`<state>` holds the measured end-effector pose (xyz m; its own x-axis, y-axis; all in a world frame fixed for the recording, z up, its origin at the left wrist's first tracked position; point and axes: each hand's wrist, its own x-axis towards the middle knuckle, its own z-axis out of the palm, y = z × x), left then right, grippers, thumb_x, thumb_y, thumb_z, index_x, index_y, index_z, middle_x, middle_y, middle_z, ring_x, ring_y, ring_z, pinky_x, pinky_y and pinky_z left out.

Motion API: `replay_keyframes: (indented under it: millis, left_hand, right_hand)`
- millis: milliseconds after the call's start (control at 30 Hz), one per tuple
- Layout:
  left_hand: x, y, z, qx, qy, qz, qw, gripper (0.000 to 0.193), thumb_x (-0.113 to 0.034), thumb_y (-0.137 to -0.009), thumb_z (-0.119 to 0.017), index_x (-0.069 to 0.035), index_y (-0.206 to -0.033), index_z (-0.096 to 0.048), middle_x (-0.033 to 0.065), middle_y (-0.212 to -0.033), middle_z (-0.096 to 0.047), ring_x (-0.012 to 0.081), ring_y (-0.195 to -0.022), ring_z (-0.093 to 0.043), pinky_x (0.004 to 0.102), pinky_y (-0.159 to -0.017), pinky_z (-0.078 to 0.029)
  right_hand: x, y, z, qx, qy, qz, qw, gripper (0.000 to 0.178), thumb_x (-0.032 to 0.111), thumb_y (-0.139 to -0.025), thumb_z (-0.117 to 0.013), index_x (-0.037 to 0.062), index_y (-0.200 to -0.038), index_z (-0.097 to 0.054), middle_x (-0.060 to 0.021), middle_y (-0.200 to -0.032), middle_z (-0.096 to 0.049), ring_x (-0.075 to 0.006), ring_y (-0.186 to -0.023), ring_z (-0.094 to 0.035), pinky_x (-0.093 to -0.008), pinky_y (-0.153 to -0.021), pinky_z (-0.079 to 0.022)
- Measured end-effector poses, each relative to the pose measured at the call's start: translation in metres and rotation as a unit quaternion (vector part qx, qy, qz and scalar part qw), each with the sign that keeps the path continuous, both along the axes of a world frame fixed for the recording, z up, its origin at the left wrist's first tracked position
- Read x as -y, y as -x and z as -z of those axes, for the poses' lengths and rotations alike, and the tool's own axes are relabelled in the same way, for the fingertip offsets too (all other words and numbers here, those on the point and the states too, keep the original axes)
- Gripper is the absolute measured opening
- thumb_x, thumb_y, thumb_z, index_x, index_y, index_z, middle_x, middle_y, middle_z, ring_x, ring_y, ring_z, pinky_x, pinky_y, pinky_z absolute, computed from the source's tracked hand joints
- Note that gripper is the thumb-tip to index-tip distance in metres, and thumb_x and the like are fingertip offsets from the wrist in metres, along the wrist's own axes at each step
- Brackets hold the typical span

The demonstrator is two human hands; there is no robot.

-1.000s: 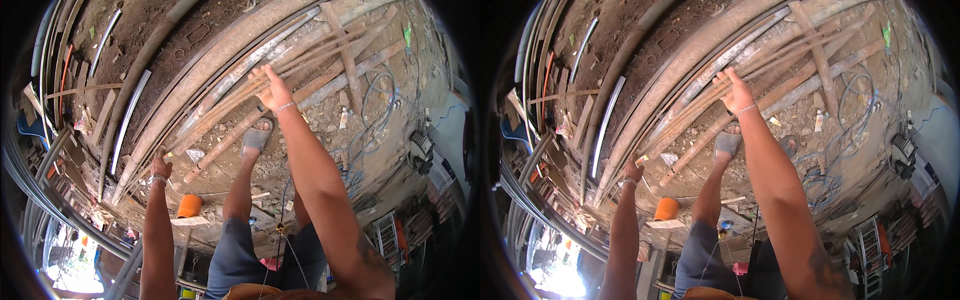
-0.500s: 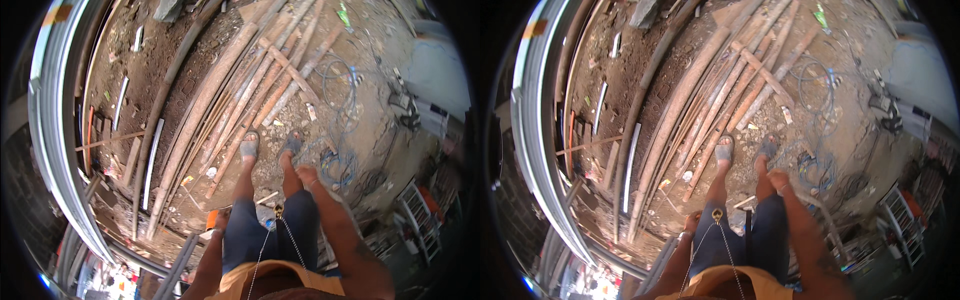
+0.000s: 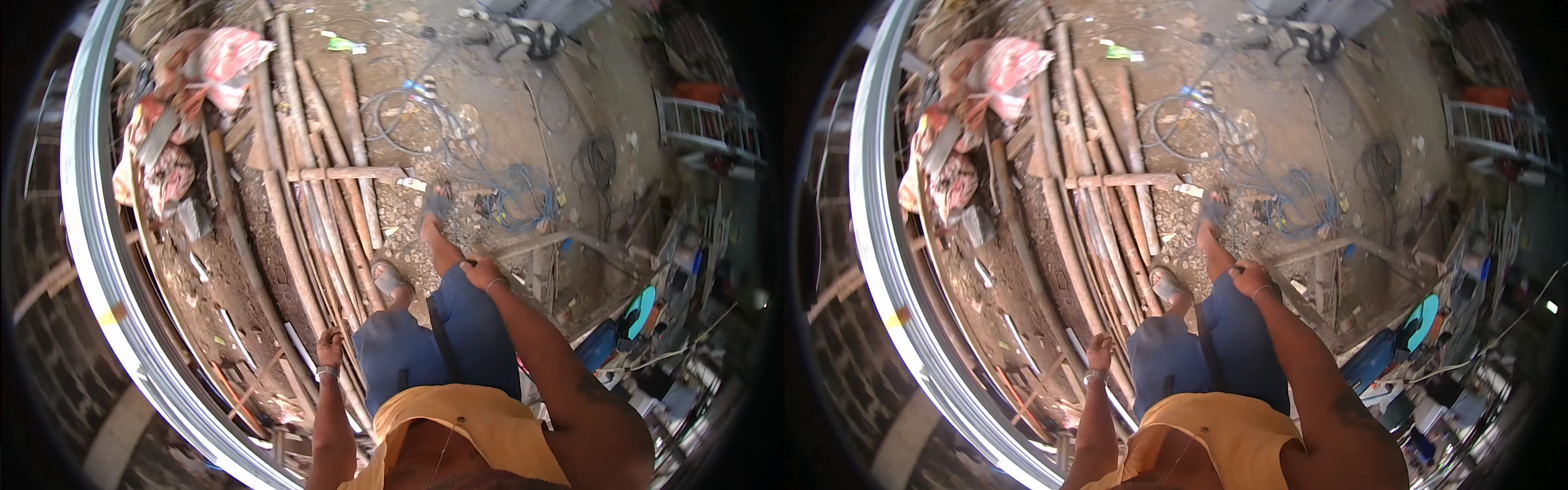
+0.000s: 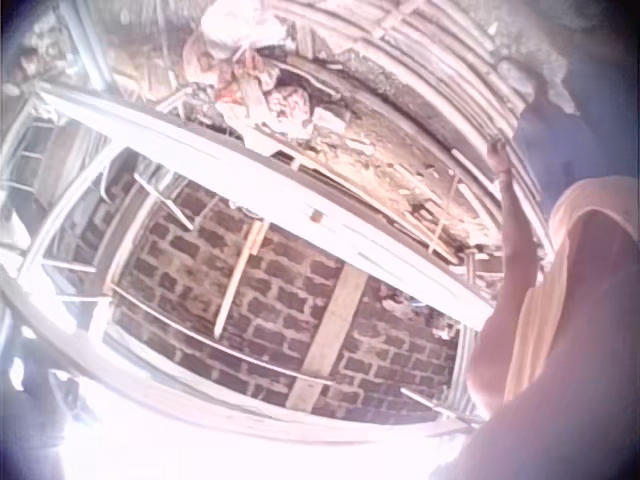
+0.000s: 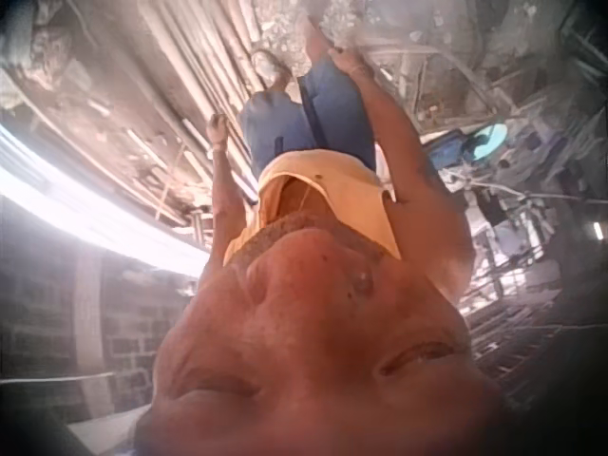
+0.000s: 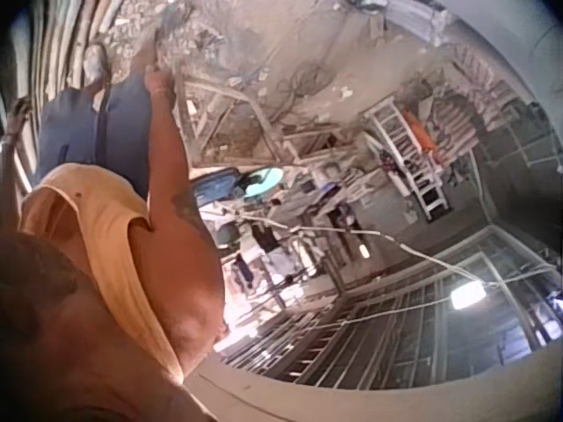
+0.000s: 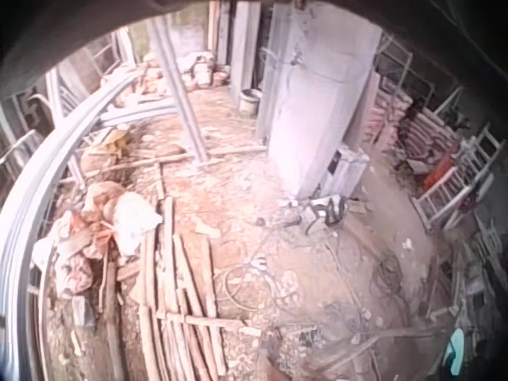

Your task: The person sits on the ground in a cluttered workshop and uses an angle grinder to cut metal rods. They position a rod on wooden supports, cut it with the grinder producing sparks, and then reposition the rod for another cut.

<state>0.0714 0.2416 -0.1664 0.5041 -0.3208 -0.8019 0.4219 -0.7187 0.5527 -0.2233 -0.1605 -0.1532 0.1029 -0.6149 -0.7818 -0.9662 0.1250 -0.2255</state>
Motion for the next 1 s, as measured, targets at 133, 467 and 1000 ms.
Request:
replay_keyframes:
  millis: [133,467,1000]
  left_hand:
    - [0.051,-0.016,-0.004,-0.030,-0.088,0.082,0.992,0.031,-0.017,-0.094,-0.059,-0.003,-0.122,-0.062,0.0058,-0.102,-0.072,0.0154,-0.083,-0.069,0.0275,-0.060,-0.054]
    - [0.309,-0.013,-0.074,0.143,-0.139,0.489,0.849,0.032,-0.016,-0.080,-0.068,-0.006,-0.110,-0.068,0.0139,-0.105,-0.068,0.0304,-0.098,-0.064,0.0438,-0.090,-0.050]
    - [0.735,0.103,-0.169,0.146,0.063,0.760,0.630,0.067,-0.023,-0.081,-0.064,0.003,-0.140,-0.044,0.0290,-0.142,-0.044,0.0456,-0.134,-0.041,0.0512,-0.113,-0.034]
  right_hand:
    - [-0.008,-0.008,-0.002,-0.012,-0.047,0.016,0.999,0.055,0.041,-0.090,-0.060,0.0148,-0.138,-0.053,-0.0165,-0.140,-0.054,-0.0375,-0.130,-0.049,-0.0496,-0.108,-0.040]
    - [0.111,-0.008,-0.007,0.019,-0.060,0.028,0.998,0.060,0.044,-0.087,-0.064,0.0109,-0.136,-0.053,-0.0161,-0.131,-0.057,-0.0395,-0.121,-0.055,-0.0506,-0.102,-0.044]
    - [0.210,0.061,-0.002,0.085,-0.076,0.508,0.854,0.045,0.039,-0.084,-0.065,0.0118,-0.120,-0.066,-0.0176,-0.115,-0.066,-0.0349,-0.115,-0.061,-0.0477,-0.101,-0.047]
